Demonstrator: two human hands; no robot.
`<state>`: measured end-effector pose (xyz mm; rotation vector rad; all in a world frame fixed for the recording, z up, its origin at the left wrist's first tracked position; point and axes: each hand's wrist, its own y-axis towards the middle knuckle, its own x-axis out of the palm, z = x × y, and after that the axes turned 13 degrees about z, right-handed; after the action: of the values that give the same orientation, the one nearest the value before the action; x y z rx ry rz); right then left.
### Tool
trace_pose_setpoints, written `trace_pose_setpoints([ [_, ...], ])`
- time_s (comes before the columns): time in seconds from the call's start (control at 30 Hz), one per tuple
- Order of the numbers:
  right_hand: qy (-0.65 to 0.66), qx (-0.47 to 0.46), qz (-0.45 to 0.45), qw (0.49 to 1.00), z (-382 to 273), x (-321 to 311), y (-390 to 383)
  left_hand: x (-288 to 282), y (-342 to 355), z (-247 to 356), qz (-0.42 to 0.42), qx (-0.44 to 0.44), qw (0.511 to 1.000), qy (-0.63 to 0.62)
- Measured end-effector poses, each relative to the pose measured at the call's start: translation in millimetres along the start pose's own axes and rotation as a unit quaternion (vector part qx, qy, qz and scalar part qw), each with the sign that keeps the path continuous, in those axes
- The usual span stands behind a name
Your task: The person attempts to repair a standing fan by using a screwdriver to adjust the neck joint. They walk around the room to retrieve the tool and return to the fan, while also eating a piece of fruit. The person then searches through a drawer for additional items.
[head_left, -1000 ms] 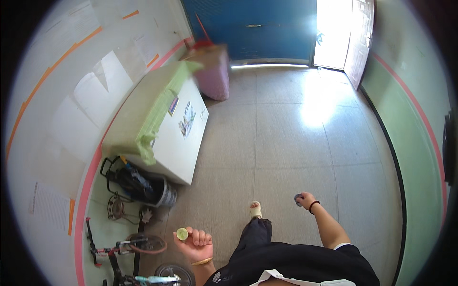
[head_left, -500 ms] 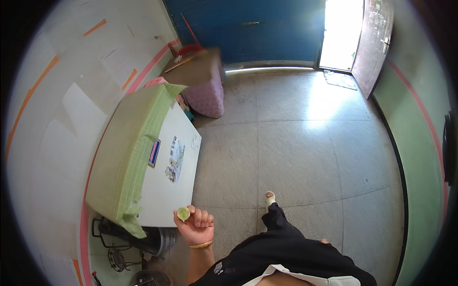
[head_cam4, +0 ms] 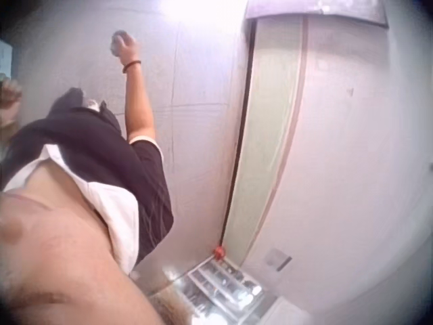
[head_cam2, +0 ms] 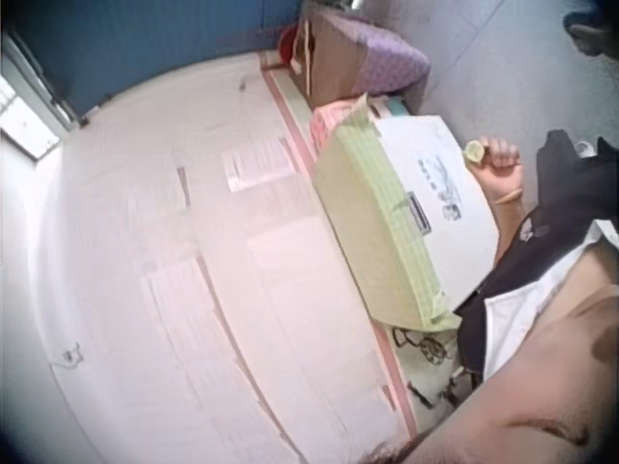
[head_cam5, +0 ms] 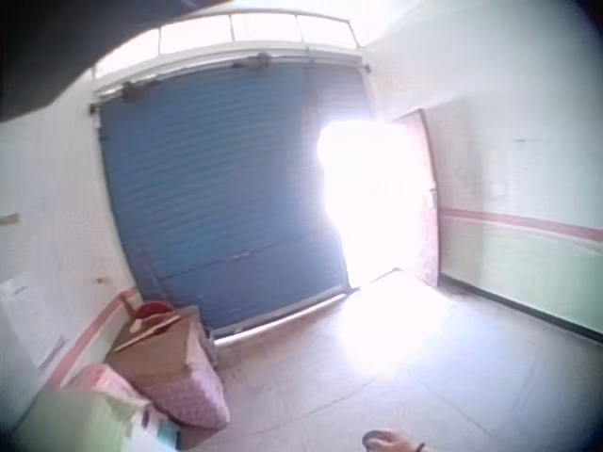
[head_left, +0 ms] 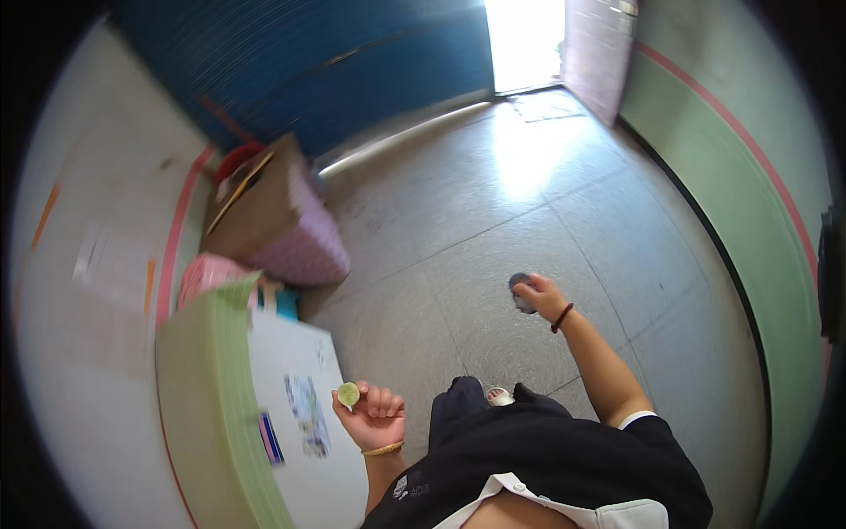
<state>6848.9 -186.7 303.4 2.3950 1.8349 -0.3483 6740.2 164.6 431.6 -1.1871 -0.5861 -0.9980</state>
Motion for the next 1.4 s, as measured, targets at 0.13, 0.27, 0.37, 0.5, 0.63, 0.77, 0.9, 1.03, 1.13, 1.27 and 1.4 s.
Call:
trace_pose_setpoints([
  [0.13,-0.021,0.07,0.084,0.994,63,-11,-27,54,94,-5,-0.056,-0.179,0.981,0.054],
  [0.27,0.253,0.324,0.263,0.873,149,-16,-172,97,157,-17,-0.168,-0.27,0.934,0.165],
  [0.37,0.213,0.407,0.422,0.782,172,-11,-308,118,200,-45,-0.225,-0.334,0.891,0.209],
  [0.5,0.323,0.345,0.631,0.615,166,55,-451,135,192,-111,-0.254,-0.462,0.817,0.232],
  [0.63,0.446,0.219,0.776,0.387,125,128,-516,136,132,-178,-0.278,-0.591,0.711,0.26],
  [0.77,0.494,0.159,0.834,0.189,155,200,-568,115,37,-221,-0.284,-0.694,0.585,0.309],
  [0.9,0.513,0.118,0.828,0.19,215,229,-602,94,-36,-250,-0.341,-0.732,0.489,0.33],
  [1.03,0.528,0.107,0.824,0.176,201,161,-626,63,-124,-292,-0.375,-0.692,0.486,0.38],
  [1.13,0.528,0.069,0.814,0.233,206,113,-690,39,-192,-315,-0.371,-0.724,0.451,0.367],
  [1.27,0.497,-0.067,0.821,0.275,138,-17,-727,-2,-266,-353,-0.363,-0.751,0.416,0.362],
  [1.4,0.482,-0.237,0.752,0.383,89,-99,-769,-41,-322,-401,-0.317,-0.752,0.39,0.426],
])
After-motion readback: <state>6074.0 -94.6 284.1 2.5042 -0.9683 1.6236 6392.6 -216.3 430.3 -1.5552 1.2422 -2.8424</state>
